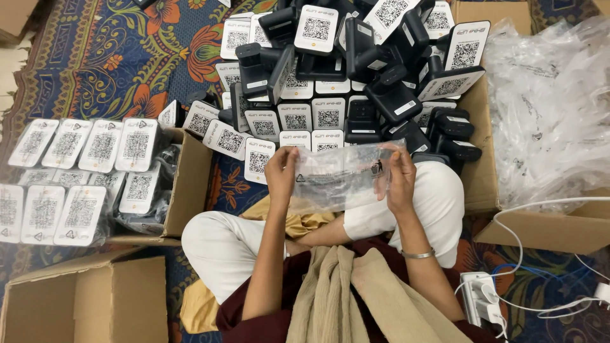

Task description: The person sorts and packs electronic QR devices into boxes.

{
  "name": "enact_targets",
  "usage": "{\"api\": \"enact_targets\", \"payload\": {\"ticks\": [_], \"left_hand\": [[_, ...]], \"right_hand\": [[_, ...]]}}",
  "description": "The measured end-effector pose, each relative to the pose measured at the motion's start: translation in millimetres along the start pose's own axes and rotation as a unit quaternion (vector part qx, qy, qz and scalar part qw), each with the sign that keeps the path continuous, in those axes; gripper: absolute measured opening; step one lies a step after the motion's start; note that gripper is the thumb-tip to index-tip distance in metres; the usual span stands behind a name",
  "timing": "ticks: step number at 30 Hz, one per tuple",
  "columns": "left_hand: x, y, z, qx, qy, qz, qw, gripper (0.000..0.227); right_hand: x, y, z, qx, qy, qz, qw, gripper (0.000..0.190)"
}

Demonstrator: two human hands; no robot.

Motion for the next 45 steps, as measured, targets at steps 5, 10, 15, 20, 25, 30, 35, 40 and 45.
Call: {"api": "enact_targets", "payload": {"ticks": [5,10,15,20,25,30,35,40,45], "left_hand": [[28,12,-27,0.031,-0.07,-0.143,0.987,0.027],[35,8,-51,0.014,0.021,-0.154,0.988,0.026],[5,-22,-109,-0.141,0.163,-0.173,0.961,0.037],[-61,-61,-134,-0.163,0.097,0.004,0.982,0.055],[-70,-71,-120,-0.206,0.154,0.03,0.966,0.047],[-19,-53,-88,-0.129,0.078,-0.034,0.988,0.03],[83,-39,-104,-0.136,0.103,-0.189,0.967,0.021],[140,-48,-116,-0.106,0.067,-0.295,0.947,0.031],[163,-58,-112,-0.164,0.105,-0.309,0.931,0.023]], "right_hand": [[-2,1,4,-0.03,-0.009,-0.016,0.999,0.045],[-34,5,27,-0.092,-0.039,0.165,0.981,0.087],[-55,-3,18,-0.167,-0.082,0.287,0.94,0.119],[-58,-7,-22,-0.17,-0.072,0.267,0.946,0.117],[-63,-13,-21,-0.158,-0.101,0.294,0.937,0.114],[-80,-3,-9,-0.185,-0.12,0.307,0.926,0.105],[-22,13,-185,-0.143,0.155,0.089,0.973,0.047],[-135,18,-229,-0.357,0.009,0.11,0.928,0.028],[-191,20,-316,-0.347,-0.298,0.195,0.868,0.038]]}}
Point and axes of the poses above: each hand's wrist, its own y-axis towards the middle knuckle, its own x-axis out of the back of the hand, z = x × y, the point moved 4 cm from there along y, towards the middle knuckle, and after that the axes turned 10 degrees about -y, right-handed, at the moved point
